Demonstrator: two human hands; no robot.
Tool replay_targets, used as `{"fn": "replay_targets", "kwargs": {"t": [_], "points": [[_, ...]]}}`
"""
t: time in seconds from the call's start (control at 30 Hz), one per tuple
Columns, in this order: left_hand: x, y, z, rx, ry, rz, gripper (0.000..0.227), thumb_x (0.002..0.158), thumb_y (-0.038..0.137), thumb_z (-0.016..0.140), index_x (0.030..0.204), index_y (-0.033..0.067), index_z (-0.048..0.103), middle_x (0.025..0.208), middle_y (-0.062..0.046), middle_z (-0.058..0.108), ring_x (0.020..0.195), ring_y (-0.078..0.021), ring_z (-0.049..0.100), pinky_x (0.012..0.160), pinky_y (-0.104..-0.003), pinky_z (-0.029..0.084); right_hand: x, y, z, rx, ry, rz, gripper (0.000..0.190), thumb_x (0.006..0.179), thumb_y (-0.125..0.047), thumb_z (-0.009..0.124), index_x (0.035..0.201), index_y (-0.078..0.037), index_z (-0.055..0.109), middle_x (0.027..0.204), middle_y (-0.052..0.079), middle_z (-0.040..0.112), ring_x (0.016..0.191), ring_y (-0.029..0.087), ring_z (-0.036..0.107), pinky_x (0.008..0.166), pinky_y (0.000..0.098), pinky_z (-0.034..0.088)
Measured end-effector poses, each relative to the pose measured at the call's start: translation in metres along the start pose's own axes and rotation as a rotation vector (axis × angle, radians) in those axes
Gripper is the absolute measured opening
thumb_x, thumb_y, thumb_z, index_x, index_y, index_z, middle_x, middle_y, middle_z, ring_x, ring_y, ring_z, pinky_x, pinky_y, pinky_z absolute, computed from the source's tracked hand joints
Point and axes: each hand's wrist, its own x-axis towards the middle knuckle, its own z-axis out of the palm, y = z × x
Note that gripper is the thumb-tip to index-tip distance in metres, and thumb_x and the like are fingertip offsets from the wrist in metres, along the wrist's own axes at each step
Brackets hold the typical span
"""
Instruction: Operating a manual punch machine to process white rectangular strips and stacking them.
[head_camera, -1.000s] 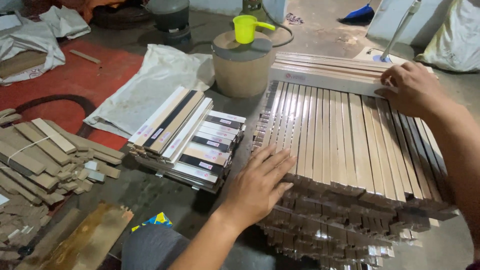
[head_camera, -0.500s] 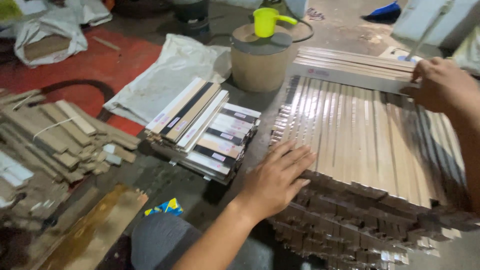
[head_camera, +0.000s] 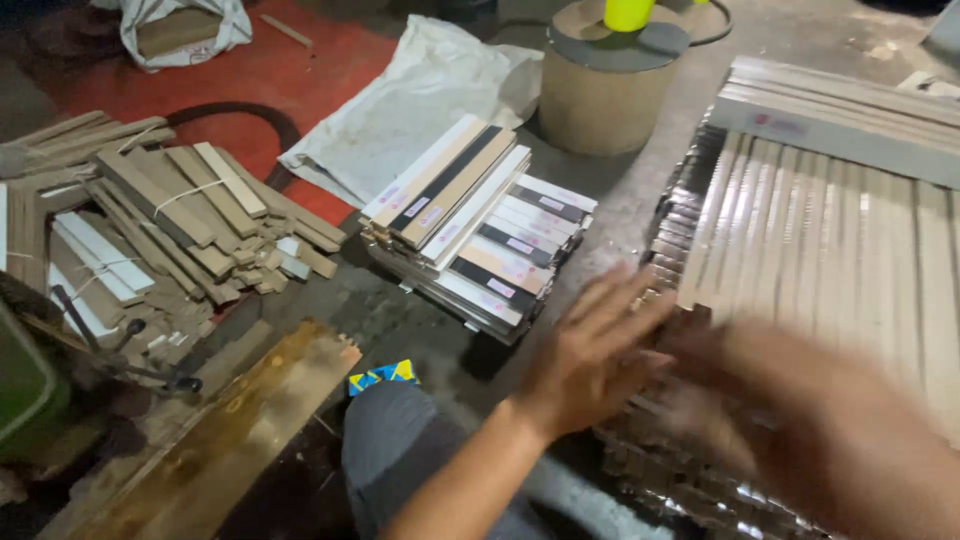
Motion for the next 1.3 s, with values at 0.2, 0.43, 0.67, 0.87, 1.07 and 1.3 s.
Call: {"fn": "replay_targets", "kwargs": {"t": [0.2, 0.43, 0.67, 0.87, 1.07, 1.3], "points": [[-0.069, -0.077, -0.046, 0.117, 0.259, -0.487, 0.042, 0.103, 0.023, 0.059, 0.138, 0.0005, 0.060, 0.148, -0.020, 0.058, 0.142, -0.0321, 0.052, 0.118, -0.041, 0.040, 0.008, 0.005, 0.158, 0.475, -0.228, 0.333, 0.035, 0.090, -0.042, 0.069, 0.112, -0.017, 0.079, 0.106, -0.003, 0.088, 0.088, 0.009, 0.082, 0.079, 0.0271, 0.060], [-0.126, -0.135, -0.085, -0.116, 0.475, -1.361, 0.059, 0.103, 0.043, 0.054, 0.154, 0.0144, 0.049, 0.152, -0.026, 0.051, 0.139, -0.0373, 0.050, 0.117, -0.047, 0.044, 0.085, 0.071, 0.367, 0.584, -0.069, 0.694, 0.038, 0.093, -0.036, 0.075, 0.120, -0.010, 0.074, 0.104, 0.018, 0.079, 0.101, 0.036, 0.076, 0.085, 0.0462, 0.061], [-0.148, -0.165, -0.098, -0.115, 0.485, -1.469, 0.057, 0.103, 0.043, 0.053, 0.153, 0.0159, 0.049, 0.146, -0.027, 0.056, 0.139, -0.0349, 0.052, 0.116, -0.043, 0.046, 0.185, 0.088, 0.447, 0.423, -0.021, 0.744, 0.078, 0.087, -0.038, 0.082, 0.146, 0.002, 0.048, 0.127, 0.029, 0.063, 0.118, 0.046, 0.066, 0.098, 0.0556, 0.056], [-0.167, -0.192, -0.094, -0.079, 0.420, -1.544, 0.055, 0.103, 0.046, 0.052, 0.153, 0.0234, 0.050, 0.145, -0.021, 0.059, 0.130, -0.0349, 0.060, 0.108, -0.044, 0.052, 0.238, 0.094, 0.457, 0.264, -0.153, 0.826, 0.095, 0.090, -0.038, 0.080, 0.161, -0.006, 0.025, 0.146, 0.027, 0.046, 0.137, 0.045, 0.051, 0.108, 0.0594, 0.049], [-0.167, -0.196, -0.098, -0.087, 0.406, -1.573, 0.055, 0.103, 0.049, 0.051, 0.152, 0.0258, 0.051, 0.145, -0.019, 0.060, 0.127, -0.0349, 0.063, 0.104, -0.044, 0.055, 0.243, 0.088, 0.442, 0.263, -0.177, 0.804, 0.091, 0.094, -0.032, 0.075, 0.161, -0.001, 0.022, 0.147, 0.031, 0.046, 0.138, 0.045, 0.050, 0.112, 0.0548, 0.045], [-0.159, -0.192, -0.099, -0.097, 0.351, -1.564, 0.058, 0.103, 0.051, 0.049, 0.152, 0.0205, 0.051, 0.145, -0.023, 0.058, 0.127, -0.0385, 0.062, 0.105, -0.047, 0.054, 0.227, 0.106, 0.454, 0.613, -0.095, 0.960, 0.081, 0.096, -0.013, 0.068, 0.161, 0.002, 0.023, 0.137, 0.024, 0.060, 0.129, 0.033, 0.061, 0.104, 0.0447, 0.053]]}}
